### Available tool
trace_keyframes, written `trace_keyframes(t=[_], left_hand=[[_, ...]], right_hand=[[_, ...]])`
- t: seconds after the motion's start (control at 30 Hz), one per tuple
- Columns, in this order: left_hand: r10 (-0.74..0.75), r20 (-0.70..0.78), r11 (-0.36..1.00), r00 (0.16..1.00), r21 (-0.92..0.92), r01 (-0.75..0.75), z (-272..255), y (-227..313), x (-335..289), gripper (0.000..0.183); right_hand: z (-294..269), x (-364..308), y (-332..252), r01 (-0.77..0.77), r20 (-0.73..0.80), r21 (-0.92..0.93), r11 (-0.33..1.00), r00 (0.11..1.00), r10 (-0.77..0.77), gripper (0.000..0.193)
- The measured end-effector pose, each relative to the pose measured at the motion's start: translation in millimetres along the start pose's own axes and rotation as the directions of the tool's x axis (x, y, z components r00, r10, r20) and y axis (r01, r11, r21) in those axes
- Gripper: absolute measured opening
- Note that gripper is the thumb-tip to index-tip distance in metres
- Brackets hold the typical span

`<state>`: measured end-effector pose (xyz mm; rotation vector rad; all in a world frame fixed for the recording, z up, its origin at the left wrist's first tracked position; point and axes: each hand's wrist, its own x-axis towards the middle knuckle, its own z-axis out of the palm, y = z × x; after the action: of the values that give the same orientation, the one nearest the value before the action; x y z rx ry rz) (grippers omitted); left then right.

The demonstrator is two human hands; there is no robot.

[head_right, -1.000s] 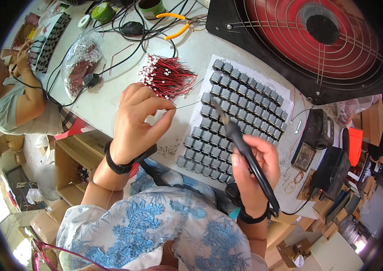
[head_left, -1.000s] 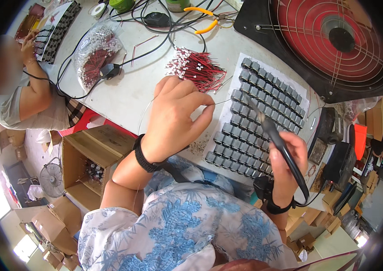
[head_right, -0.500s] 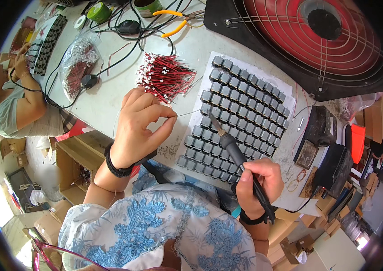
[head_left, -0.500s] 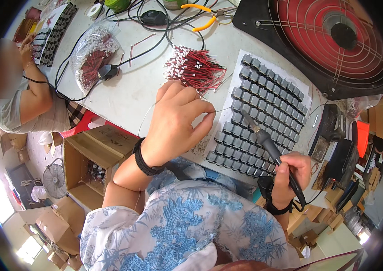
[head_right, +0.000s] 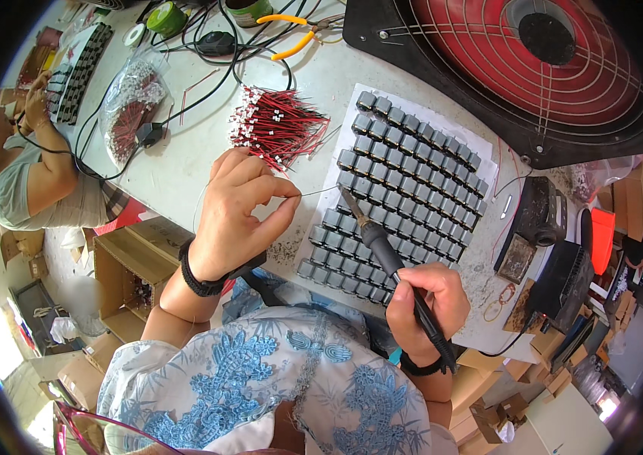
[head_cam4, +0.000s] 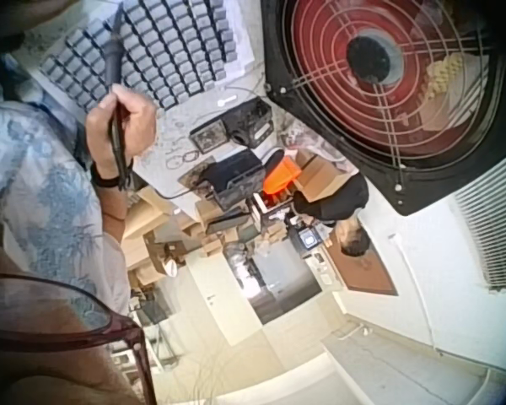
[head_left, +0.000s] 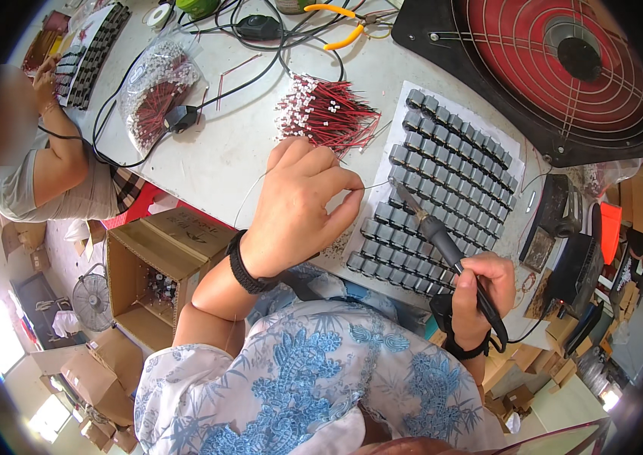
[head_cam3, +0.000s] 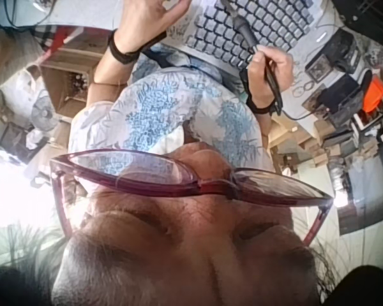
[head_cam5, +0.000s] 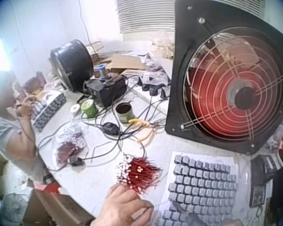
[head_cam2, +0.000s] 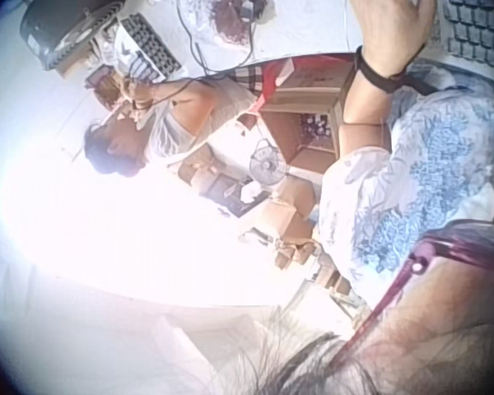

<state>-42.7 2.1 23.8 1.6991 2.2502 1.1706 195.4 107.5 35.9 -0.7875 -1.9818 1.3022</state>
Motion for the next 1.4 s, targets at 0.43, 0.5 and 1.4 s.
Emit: trace_keyframes(t=[0.43, 0.5, 1.4], left_hand=[[0.032, -0.046, 0.998, 0.998, 0.060, -0.029, 2, -5, 21, 0.007], [0.020, -0.035, 0.998, 0.999, 0.055, -0.018, 1, -4, 21, 0.007], [0.052, -0.001, 0.997, 0.999, 0.065, -0.052, 8, -2, 25, 0.007]], right_hand=[[7, 14, -3, -0.039, -0.073, 0.011, 0.999, 0.997, 0.039, 0.017], [7, 14, -3, -0.026, -0.069, 0.041, 0.999, 0.997, 0.028, 0.017], [1, 6, 4, -0.067, -0.109, 0.016, 0.998, 0.992, 0.068, 0.019]])
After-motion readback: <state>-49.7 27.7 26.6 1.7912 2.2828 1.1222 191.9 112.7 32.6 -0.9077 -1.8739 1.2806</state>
